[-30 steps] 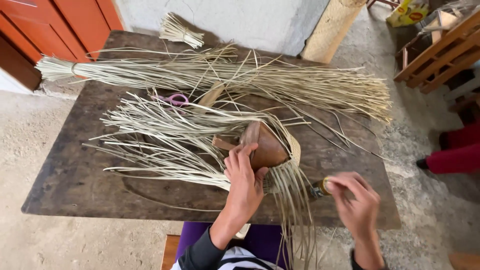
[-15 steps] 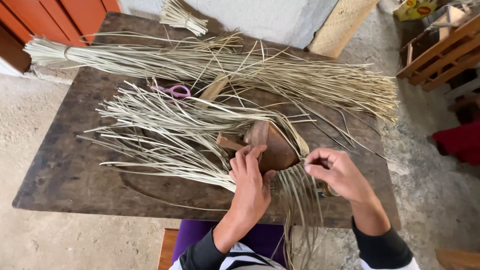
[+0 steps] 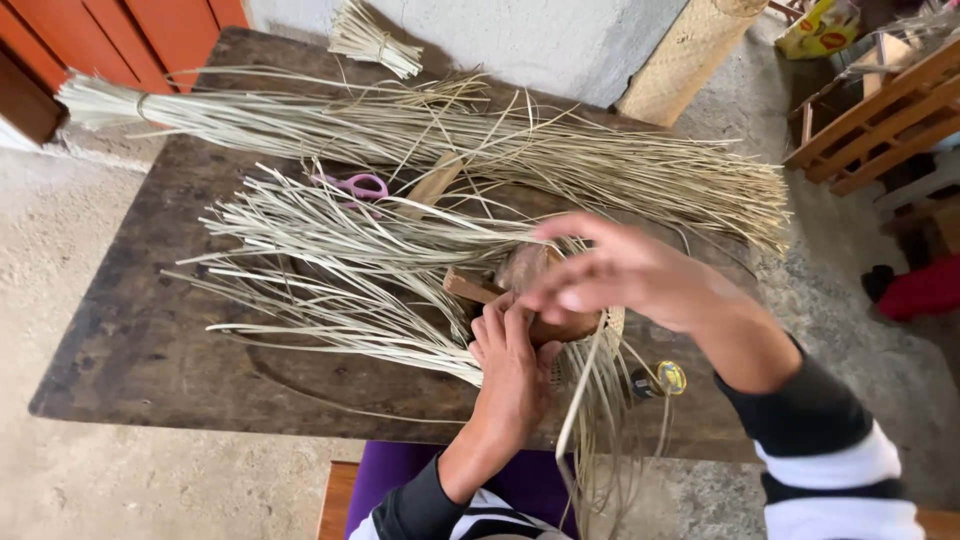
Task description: Weaving dried plant fibers around a wooden mold to create a basket
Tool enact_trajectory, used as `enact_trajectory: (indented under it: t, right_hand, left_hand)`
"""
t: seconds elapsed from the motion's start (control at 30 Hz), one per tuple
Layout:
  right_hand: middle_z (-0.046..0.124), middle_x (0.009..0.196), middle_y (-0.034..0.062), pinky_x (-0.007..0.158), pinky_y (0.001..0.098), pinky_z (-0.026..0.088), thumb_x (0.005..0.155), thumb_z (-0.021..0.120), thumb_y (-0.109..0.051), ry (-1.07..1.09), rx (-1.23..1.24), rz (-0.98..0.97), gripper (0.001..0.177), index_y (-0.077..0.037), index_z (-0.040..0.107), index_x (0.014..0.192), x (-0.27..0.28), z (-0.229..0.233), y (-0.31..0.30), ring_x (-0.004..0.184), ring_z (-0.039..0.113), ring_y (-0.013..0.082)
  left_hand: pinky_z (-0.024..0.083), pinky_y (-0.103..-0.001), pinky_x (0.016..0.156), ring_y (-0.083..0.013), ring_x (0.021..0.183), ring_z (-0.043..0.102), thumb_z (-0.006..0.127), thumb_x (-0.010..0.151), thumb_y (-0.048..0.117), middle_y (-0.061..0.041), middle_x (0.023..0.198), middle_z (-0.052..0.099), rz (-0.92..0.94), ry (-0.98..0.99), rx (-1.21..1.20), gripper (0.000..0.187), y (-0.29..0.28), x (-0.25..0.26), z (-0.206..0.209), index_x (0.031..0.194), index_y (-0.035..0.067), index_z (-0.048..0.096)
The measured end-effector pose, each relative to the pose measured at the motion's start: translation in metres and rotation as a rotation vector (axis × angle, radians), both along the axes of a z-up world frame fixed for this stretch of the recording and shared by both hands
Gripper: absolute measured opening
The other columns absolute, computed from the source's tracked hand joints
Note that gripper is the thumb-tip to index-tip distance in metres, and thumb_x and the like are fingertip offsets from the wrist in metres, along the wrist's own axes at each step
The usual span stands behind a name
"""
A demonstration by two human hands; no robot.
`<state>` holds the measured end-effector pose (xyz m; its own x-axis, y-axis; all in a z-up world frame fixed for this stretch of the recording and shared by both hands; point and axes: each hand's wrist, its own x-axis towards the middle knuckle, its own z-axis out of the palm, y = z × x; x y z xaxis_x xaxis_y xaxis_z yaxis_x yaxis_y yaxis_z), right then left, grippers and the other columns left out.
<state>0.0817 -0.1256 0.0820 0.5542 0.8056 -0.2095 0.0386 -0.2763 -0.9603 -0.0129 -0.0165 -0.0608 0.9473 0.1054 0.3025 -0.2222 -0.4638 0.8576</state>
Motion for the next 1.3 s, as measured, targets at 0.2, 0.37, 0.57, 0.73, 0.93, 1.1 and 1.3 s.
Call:
enact_trajectory:
  t: [0.2,0.37,0.57,0.73,0.93,1.1,1.3]
  right_hand:
    - [0.060,0.098,0.0059,0.068,0.0262,0.053,0.082,0.051,0.002,-0.656,-0.441,0.121,0.026,-0.009,0.057,0.105,0.005,0.016,0.045,0.081,0.062,0.0157]
    - [0.041,0.085,0.0010,0.051,0.0413,0.040,0.072,0.040,0.004,-0.944,-1.052,0.459,0.035,-0.021,0.048,0.095,-0.019,0.008,-0.018,0.064,0.052,0.0208]
    - [0.043,0.098,0.0033,0.072,0.0252,0.050,0.072,0.063,-0.004,-1.069,-0.701,0.434,0.041,-0.021,0.062,0.109,-0.043,-0.024,-0.058,0.090,0.048,0.0119]
    - [0.059,0.080,-0.0021,0.041,0.0091,0.042,0.075,0.067,-0.014,-0.903,-0.085,-0.084,0.002,-0.013,0.068,0.074,-0.031,0.003,-0.047,0.053,0.050,0.0014]
    - [0.053,0.070,0.0022,0.040,0.0131,0.034,0.090,0.061,-0.011,-0.148,-0.011,-0.765,0.012,0.000,0.056,0.093,0.084,0.020,0.001,0.049,0.043,0.0047]
    - [0.054,0.103,0.0168,0.068,0.0233,0.055,0.086,0.061,-0.007,0.035,-0.052,-0.903,0.036,0.005,0.041,0.113,0.155,-0.053,0.003,0.084,0.062,0.0199]
    - [0.062,0.095,0.0105,0.077,0.0319,0.046,0.085,0.066,-0.012,-1.138,-0.187,-0.577,0.018,-0.004,0.064,0.100,0.055,-0.096,-0.089,0.086,0.057,0.0205]
  left_hand:
    - [0.029,-0.043,0.078,-0.0332,0.099,0.036,0.056,0.079,0.002,-0.018,0.119,0.034,-0.011,0.026,-0.025,0.051,0.005,-0.001,0.010,0.126,0.008,0.037]
    - [0.030,-0.043,0.076,-0.0317,0.097,0.036,0.052,0.083,0.011,-0.016,0.117,0.034,-0.042,0.047,-0.079,0.046,0.006,-0.002,0.011,0.126,0.010,0.036]
    - [0.028,-0.044,0.071,-0.0348,0.096,0.035,0.053,0.085,0.003,-0.022,0.118,0.033,-0.034,-0.005,-0.024,0.044,0.006,-0.003,0.012,0.125,0.006,0.035]
    - [0.029,-0.044,0.072,-0.0334,0.097,0.036,0.057,0.081,0.003,-0.020,0.119,0.034,-0.014,0.033,-0.044,0.049,0.004,-0.002,0.010,0.124,0.010,0.036]
    - [0.030,-0.042,0.074,-0.0312,0.097,0.037,0.054,0.079,-0.003,-0.018,0.116,0.036,-0.004,0.030,-0.039,0.051,0.004,-0.003,0.014,0.125,0.006,0.037]
    - [0.030,-0.041,0.075,-0.0310,0.096,0.036,0.053,0.082,0.005,-0.016,0.117,0.035,-0.024,0.033,-0.053,0.046,0.007,-0.005,0.017,0.124,0.011,0.037]
    - [0.022,-0.052,0.068,-0.0347,0.100,0.035,0.050,0.093,0.010,-0.017,0.125,0.030,-0.083,0.035,-0.067,0.039,0.009,-0.006,0.013,0.128,0.016,0.033]
